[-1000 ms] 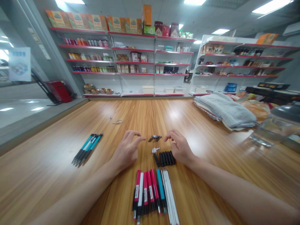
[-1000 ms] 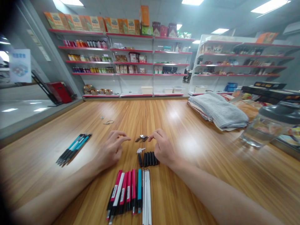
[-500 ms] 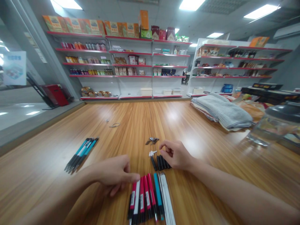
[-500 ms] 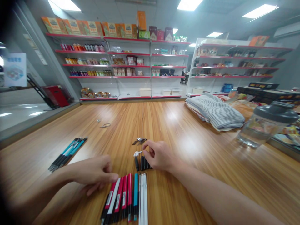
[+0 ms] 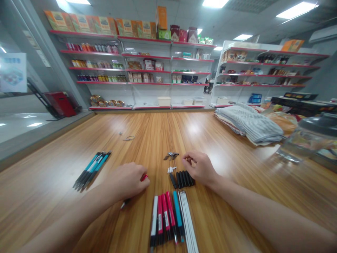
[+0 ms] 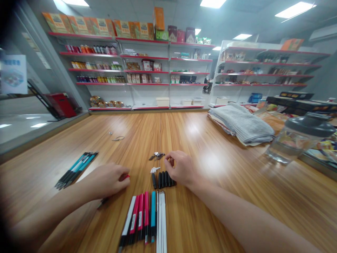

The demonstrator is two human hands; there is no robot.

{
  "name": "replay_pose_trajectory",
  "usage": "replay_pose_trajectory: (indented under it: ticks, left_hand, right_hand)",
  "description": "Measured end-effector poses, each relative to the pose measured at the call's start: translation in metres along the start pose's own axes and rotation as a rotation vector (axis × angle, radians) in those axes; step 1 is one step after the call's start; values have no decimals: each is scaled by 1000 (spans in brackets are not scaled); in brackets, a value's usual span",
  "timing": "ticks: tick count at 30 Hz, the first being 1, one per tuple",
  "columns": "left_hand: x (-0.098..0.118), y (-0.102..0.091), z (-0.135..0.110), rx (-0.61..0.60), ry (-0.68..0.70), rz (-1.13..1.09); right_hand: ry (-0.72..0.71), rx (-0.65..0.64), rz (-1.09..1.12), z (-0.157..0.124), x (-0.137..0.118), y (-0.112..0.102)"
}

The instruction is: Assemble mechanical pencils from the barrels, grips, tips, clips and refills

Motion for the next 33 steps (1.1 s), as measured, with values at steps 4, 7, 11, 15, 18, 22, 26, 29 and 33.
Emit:
replay_pose_trajectory:
  ticks: [4, 7, 11, 15, 18, 22, 26, 29, 33]
  left_hand:
    - [3, 4, 6, 235, 71, 89]
    - [14, 9, 9, 367, 169, -106]
    - [33, 6, 4, 467, 240, -402]
    - [41, 3, -2, 337, 173, -827]
    - [31, 2, 0, 318, -69, -1576]
    - [19, 1, 8, 404, -191, -2095]
    - [23, 8, 10, 307, -112, -2025]
    - [33, 19, 8, 170, -37, -1877]
    - [37, 26, 9, 117, -15, -1779]
  right_hand:
    - [17, 45, -12, 1, 6, 0]
    - [35, 52, -4, 1, 10, 0]
    - [-73, 13, 24, -1, -3, -3]
    - [-295, -82, 54, -8, -29, -4]
    - [-385, -99, 80, -11, -39, -4]
    - [-376, -66, 106, -9, -35, -3]
    - [-350, -70, 112, -9, -29, -2]
    - [-348, -85, 105, -10, -28, -2]
    - [-333, -107, 98, -11, -29, -2]
Point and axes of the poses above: each hand's wrist, its own z-axis towards the middle knuckle, its own y-axis out of the palm, x = y × z, the point moved 5 cm from there along z, towards the middle knuckle, and after that the axes turned 9 degrees about x, right-handed, at the moved point
